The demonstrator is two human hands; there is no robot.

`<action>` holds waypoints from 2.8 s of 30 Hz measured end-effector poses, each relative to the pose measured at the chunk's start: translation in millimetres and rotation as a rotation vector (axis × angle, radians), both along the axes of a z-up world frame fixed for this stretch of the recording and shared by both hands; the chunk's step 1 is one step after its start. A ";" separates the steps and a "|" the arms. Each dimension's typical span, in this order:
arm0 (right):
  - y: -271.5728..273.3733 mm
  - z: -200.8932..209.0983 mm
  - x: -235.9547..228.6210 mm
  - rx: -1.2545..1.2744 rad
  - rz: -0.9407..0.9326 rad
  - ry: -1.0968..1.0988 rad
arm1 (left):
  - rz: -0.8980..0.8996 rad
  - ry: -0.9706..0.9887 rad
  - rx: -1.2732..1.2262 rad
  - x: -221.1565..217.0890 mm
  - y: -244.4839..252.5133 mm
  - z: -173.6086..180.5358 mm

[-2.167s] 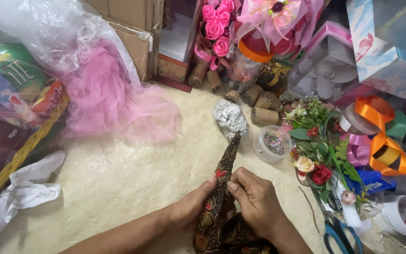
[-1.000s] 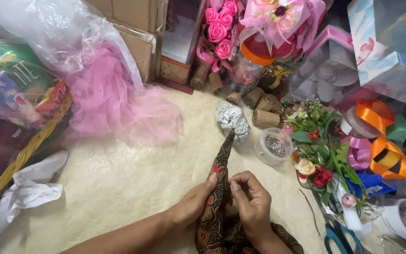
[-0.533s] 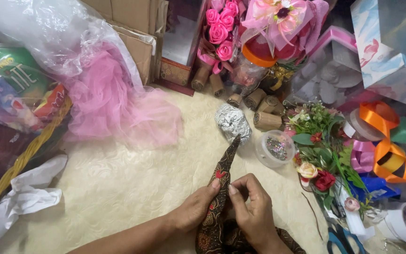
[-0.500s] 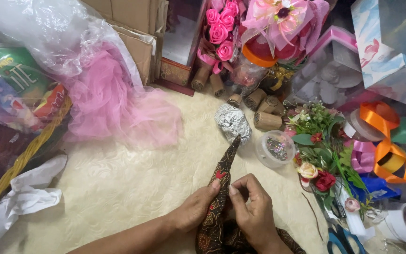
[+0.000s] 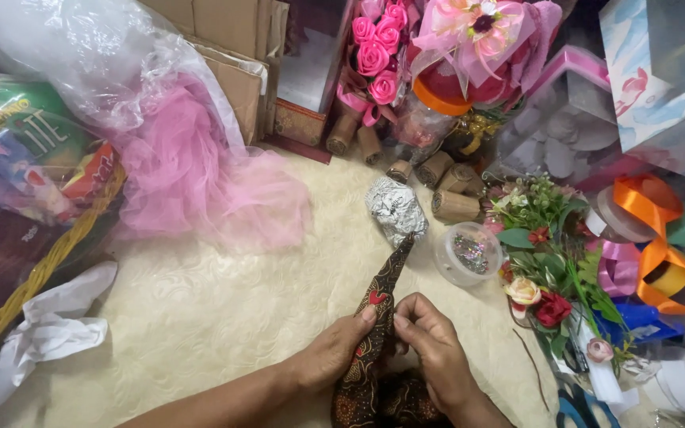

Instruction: The person folds and pins a piece of patterned fabric by hand on a workspace to form a decorative shape.

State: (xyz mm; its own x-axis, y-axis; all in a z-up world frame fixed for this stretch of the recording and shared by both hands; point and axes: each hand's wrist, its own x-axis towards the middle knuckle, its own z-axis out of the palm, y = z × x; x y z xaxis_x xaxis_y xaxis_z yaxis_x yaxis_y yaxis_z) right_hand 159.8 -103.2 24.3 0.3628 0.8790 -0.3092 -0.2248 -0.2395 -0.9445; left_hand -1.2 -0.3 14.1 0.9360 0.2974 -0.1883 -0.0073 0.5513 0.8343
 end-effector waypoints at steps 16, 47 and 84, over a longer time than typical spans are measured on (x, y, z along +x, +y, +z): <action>-0.2 24.4 -8.0 0.037 0.095 -0.395 | 0.024 -0.119 0.078 1.0 -1.6 -4.0; 4.6 22.6 -39.8 0.525 0.009 -1.553 | 0.096 0.015 0.060 -2.4 2.0 -1.3; 1.7 17.7 -2.3 -0.115 0.232 -0.110 | 0.225 -0.113 -0.213 -14.4 -9.3 32.9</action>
State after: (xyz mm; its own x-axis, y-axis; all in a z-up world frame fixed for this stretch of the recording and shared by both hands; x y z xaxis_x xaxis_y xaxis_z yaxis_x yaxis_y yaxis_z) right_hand 157.5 -101.4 42.0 0.1927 0.9039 -0.3818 -0.0486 -0.3798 -0.9238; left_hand -15.6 -9.7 46.9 0.8700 0.4639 -0.1669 -0.2346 0.6874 0.6874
